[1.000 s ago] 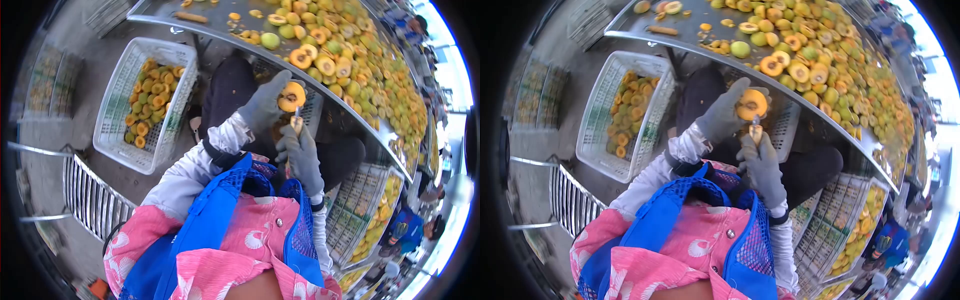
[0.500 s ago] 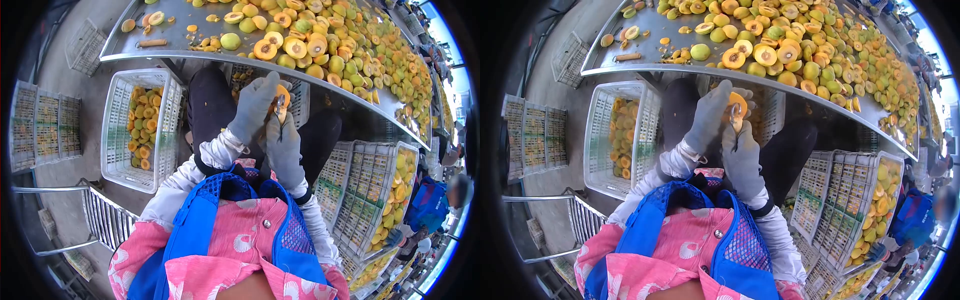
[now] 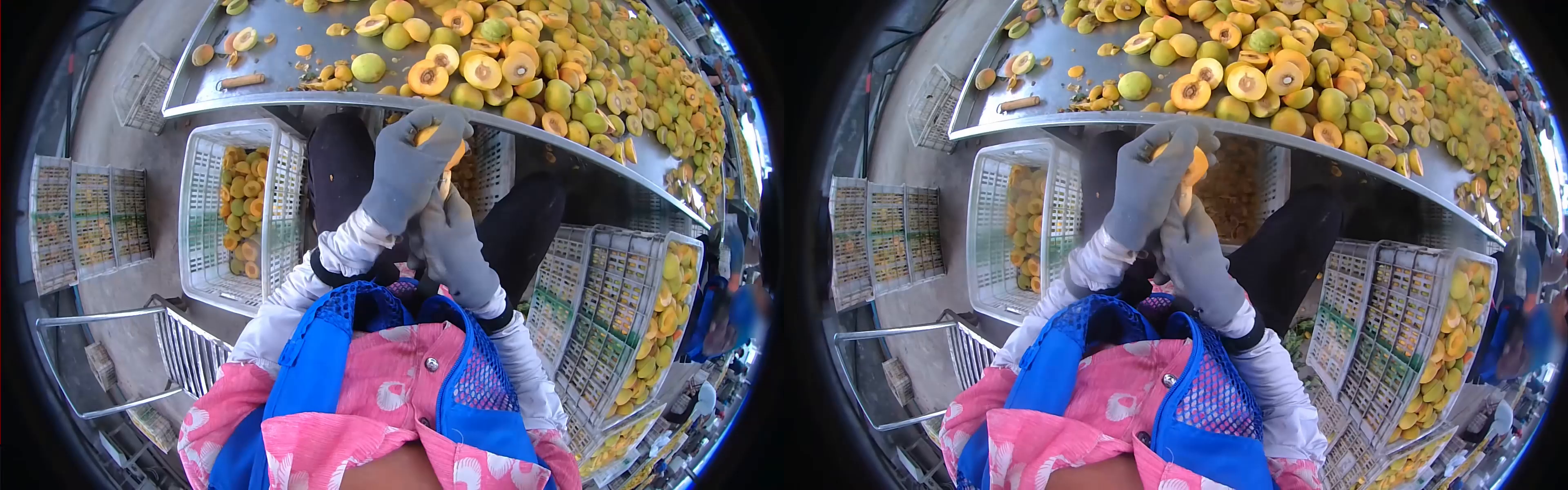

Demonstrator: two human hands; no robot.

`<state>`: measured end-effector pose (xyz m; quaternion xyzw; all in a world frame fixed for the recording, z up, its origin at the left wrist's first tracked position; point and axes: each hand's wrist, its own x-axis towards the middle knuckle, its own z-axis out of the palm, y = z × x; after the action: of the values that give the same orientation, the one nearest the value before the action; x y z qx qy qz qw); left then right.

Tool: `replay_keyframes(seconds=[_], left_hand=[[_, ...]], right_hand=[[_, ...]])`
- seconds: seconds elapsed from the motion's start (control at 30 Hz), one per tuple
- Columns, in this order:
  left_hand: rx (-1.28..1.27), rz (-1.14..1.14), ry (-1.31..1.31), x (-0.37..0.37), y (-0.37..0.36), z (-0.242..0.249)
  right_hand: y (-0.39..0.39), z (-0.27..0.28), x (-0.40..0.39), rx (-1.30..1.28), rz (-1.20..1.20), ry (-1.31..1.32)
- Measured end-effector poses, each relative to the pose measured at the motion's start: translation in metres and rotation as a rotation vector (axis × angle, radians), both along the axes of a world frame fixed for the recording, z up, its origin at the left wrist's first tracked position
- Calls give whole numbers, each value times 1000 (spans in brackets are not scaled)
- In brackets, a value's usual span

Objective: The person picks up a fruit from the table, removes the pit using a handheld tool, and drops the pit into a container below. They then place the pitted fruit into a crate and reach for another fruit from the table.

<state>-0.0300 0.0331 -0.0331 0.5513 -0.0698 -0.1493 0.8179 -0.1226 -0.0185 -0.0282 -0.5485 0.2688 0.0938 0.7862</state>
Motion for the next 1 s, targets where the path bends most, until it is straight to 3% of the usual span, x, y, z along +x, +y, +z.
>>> replay_keyframes(seconds=[0.03,0.1,0.17,0.23,0.3,0.33,0.4,0.43,0.53,0.6,0.67,0.7,0.73,0.77,0.83,0.9,0.97,1.0], left_hand=[[2,4,1,4,3,2],[-180,-314,334,14,10,5],[-105,-298,323,13,6,7],[-31,-283,326,13,5,3],[154,-363,9,18,2,-9],[153,-363,6,18,2,-13],[-155,-460,165,19,3,-18],[-152,-459,160,17,3,-20],[-20,-92,433,6,5,-20],[-402,155,486,21,31,-70],[-256,479,272,33,79,-57],[86,494,53,45,122,-77],[868,593,-265,52,148,-69],[1466,689,-479,70,184,-87],[1470,683,-589,69,142,-27],[1042,598,-684,91,89,-39],[948,273,-466,127,35,-65],[1128,168,-520,136,7,-58]], right_hand=[[-4,11,2,2,4,1],[-14,25,6,244,117,176],[-17,26,5,261,123,182],[-30,26,1,506,205,207],[-41,24,-2,597,236,173],[-44,22,-1,684,273,134],[-44,12,0,673,274,88],[-43,6,0,663,269,42],[-37,-18,2,671,307,13],[-30,-34,0,676,289,-28],[-29,-46,-2,689,214,-5],[-33,-51,1,696,224,-14],[-39,-58,2,767,200,17],[-44,-62,4,837,176,53],[-49,-62,12,825,164,60],[-58,-55,17,771,160,16],[-67,-43,19,800,135,11],[-69,-35,19,601,75,60]])
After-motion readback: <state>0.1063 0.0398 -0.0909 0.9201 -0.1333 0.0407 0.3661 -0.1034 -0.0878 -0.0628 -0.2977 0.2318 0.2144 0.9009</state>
